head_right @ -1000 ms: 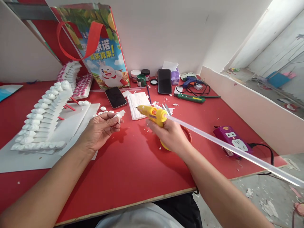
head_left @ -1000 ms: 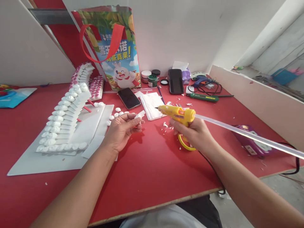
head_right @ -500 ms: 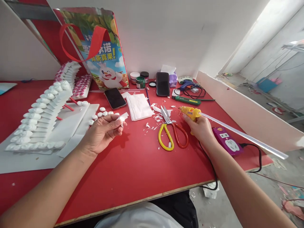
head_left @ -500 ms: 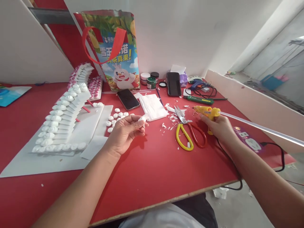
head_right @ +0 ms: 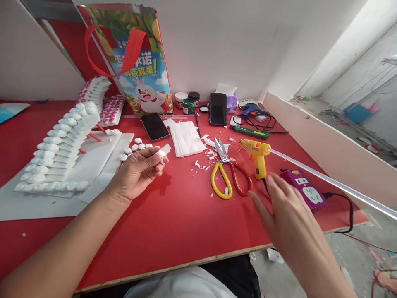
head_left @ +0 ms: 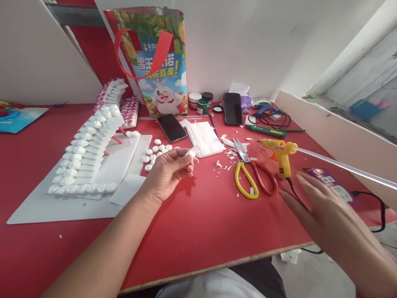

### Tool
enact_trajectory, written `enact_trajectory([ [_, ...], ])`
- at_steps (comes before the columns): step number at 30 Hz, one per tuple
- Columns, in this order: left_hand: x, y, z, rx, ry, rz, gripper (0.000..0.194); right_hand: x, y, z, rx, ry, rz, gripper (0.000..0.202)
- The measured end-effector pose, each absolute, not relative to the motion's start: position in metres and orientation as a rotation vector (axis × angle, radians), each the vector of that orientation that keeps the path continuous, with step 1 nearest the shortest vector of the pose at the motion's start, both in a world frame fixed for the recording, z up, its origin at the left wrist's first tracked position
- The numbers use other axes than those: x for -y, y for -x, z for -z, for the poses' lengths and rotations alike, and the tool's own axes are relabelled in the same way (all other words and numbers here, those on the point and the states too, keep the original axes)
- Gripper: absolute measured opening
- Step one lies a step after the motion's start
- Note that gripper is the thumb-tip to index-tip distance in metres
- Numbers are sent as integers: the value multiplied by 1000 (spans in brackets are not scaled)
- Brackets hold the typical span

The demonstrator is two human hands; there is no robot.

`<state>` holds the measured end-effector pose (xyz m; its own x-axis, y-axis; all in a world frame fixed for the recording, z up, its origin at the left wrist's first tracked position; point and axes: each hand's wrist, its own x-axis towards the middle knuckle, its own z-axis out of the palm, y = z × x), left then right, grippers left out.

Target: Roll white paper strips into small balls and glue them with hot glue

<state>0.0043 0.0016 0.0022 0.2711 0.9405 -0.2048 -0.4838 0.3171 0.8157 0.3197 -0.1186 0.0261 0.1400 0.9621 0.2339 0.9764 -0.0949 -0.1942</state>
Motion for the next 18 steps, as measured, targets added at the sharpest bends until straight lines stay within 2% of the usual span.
enact_trajectory([
  [3,0,-7,-5,-812,-726,-1065,35,125,-275,-53,1753,1787,-315,30],
  [6,1,-9,-5,-845,-752,-1088,34,81,-228,-66,1634,1506,-726,24],
  [11,1,-10,-3,-864,-769,-1129,31,2,-187,-44,1238,1284,-1358,19],
  [14,0,-10,-3,-877,-766,-1115,32,-5,-184,-24,1074,1125,-1498,16],
  [18,0,-11,-3,-896,-775,-1081,33,4,-186,-16,1080,1032,-1501,22],
])
